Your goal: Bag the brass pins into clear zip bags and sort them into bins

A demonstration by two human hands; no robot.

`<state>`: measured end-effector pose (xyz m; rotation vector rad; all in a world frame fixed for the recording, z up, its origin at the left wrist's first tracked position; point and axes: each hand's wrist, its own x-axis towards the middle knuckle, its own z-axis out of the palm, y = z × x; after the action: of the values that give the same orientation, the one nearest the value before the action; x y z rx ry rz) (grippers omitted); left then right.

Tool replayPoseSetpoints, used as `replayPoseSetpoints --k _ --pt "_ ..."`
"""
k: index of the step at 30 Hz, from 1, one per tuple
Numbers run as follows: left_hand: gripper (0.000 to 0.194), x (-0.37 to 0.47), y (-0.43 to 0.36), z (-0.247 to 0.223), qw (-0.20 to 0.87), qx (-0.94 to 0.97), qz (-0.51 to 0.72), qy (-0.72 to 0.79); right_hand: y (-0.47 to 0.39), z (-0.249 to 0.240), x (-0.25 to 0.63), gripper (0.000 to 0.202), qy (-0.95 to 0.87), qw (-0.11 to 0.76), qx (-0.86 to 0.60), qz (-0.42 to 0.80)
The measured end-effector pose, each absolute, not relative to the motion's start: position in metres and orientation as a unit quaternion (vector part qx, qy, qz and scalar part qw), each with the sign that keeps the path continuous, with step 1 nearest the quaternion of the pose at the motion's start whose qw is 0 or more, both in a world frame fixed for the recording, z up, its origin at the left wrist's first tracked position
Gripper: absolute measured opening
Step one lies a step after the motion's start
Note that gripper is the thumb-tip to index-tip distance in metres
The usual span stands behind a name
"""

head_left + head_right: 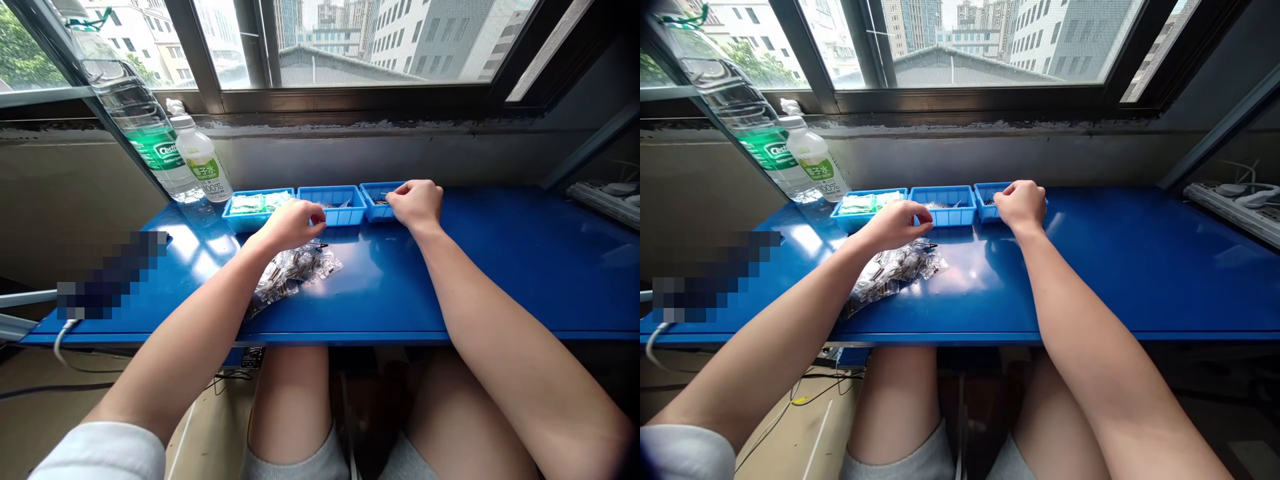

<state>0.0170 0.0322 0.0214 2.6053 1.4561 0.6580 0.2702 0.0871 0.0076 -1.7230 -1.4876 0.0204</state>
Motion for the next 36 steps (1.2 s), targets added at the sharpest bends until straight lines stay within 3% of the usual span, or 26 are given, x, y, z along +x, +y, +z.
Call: replayPoseSetpoints --k 7,13,19,36 --pt "0.023 0.017 0.032 0.021 0.046 0.849 0.199 0.488 0.085 0.010 0.264 0.008 -0.620 0.430 -0.656 0.007" --pt "0.025 0.016 0.030 0.023 0.066 0.855 0.169 0.486 0.071 0.011 0.249 0.013 -0.727 0.460 -0.509 0.039" --pt "0.021 0.015 0.028 0.026 0.078 0.866 0.098 0.484 0.059 0.008 0.238 0.016 -0.806 0.426 -0.404 0.080" --pt "0.019 0.016 0.032 0.019 0.058 0.867 0.015 0.494 0.051 0.001 0.226 0.017 -0.864 0.295 -0.350 0.209"
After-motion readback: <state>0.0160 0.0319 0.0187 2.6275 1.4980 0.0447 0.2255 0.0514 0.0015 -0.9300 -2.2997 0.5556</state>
